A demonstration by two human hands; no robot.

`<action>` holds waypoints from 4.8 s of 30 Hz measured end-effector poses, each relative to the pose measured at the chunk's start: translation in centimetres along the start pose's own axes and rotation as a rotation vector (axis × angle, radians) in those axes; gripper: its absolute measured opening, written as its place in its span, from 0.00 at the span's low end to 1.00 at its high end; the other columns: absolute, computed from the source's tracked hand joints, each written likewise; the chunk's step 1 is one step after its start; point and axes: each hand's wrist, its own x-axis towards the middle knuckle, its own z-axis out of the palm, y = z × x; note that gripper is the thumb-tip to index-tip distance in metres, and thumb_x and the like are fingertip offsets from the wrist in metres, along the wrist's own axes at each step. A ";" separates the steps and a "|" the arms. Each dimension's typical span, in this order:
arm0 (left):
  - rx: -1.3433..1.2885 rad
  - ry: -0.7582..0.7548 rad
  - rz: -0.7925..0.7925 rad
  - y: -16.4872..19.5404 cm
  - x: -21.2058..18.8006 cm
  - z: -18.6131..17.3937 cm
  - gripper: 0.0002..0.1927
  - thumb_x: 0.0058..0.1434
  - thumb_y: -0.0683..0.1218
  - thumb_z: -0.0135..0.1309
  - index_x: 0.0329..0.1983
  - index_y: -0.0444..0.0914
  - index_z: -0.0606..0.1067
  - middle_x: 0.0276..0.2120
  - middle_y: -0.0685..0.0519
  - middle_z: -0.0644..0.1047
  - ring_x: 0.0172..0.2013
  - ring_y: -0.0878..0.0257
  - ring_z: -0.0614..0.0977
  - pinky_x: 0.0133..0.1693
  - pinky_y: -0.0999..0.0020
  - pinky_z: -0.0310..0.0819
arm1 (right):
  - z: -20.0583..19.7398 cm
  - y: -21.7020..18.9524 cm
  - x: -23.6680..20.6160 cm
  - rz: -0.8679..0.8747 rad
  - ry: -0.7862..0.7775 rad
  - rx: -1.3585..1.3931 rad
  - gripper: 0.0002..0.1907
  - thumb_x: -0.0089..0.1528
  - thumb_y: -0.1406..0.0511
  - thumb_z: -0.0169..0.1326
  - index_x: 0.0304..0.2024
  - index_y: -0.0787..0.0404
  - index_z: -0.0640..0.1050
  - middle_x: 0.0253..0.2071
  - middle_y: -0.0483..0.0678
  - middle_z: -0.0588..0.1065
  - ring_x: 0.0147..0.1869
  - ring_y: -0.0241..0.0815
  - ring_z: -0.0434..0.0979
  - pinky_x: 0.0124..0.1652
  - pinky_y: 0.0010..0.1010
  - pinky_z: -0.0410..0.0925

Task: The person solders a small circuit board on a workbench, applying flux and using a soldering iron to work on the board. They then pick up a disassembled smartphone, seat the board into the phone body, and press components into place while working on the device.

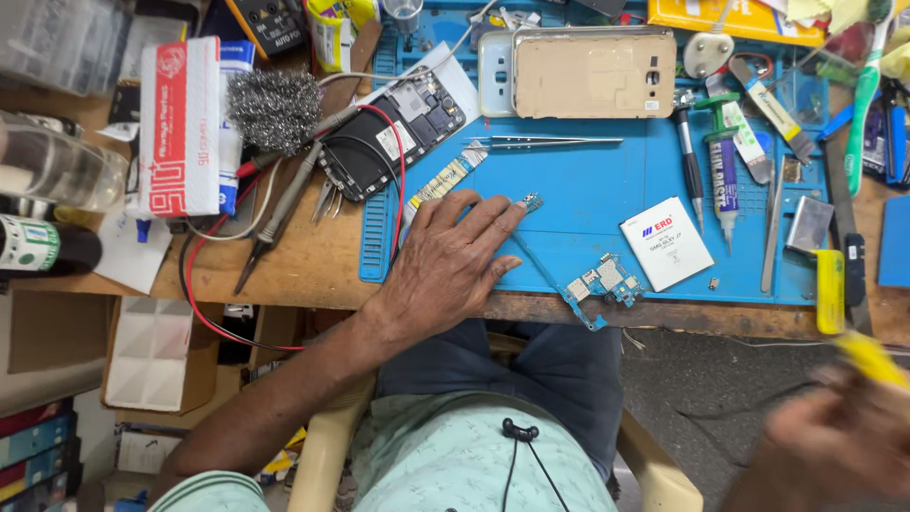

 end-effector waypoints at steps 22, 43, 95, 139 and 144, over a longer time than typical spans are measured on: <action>-0.067 0.174 -0.107 -0.3 -3.8 -3.2 0.24 0.53 0.45 0.67 0.54 0.42 0.78 0.52 0.52 0.77 0.56 0.51 0.74 0.55 0.52 0.65 | 10.1 -0.8 7.0 0.066 -0.848 -0.456 0.31 0.63 0.77 0.62 0.67 0.63 0.67 0.67 0.59 0.72 0.56 0.50 0.82 0.51 0.37 0.76; -0.121 0.525 -0.135 0.2 -4.7 -7.6 0.08 0.65 0.38 0.63 0.46 0.39 0.78 0.42 0.52 0.80 0.44 0.53 0.80 0.47 0.58 0.74 | 22.3 -3.6 4.4 -0.650 -1.302 -0.247 0.36 0.56 0.77 0.53 0.68 0.56 0.68 0.66 0.57 0.73 0.60 0.58 0.77 0.54 0.46 0.69; -0.571 0.356 -0.387 1.4 2.9 4.3 0.08 0.67 0.40 0.61 0.41 0.36 0.73 0.40 0.49 0.79 0.43 0.62 0.86 0.43 0.71 0.86 | 11.4 1.1 0.1 0.134 -0.711 0.106 0.30 0.75 0.80 0.58 0.70 0.59 0.57 0.77 0.62 0.61 0.68 0.53 0.77 0.57 0.34 0.79; -0.572 0.335 -0.386 1.1 2.7 4.6 0.08 0.67 0.40 0.61 0.39 0.36 0.72 0.36 0.50 0.79 0.38 0.64 0.85 0.39 0.71 0.83 | 11.2 1.2 -0.2 0.161 -0.722 0.112 0.32 0.75 0.80 0.59 0.71 0.59 0.57 0.75 0.62 0.60 0.68 0.53 0.80 0.60 0.35 0.79; -0.625 0.397 -0.406 1.1 2.6 3.8 0.09 0.67 0.39 0.62 0.40 0.34 0.72 0.38 0.49 0.79 0.38 0.64 0.84 0.40 0.69 0.81 | 11.2 1.1 -0.3 0.166 -0.730 0.124 0.30 0.75 0.80 0.57 0.71 0.59 0.58 0.76 0.63 0.62 0.66 0.53 0.80 0.60 0.36 0.79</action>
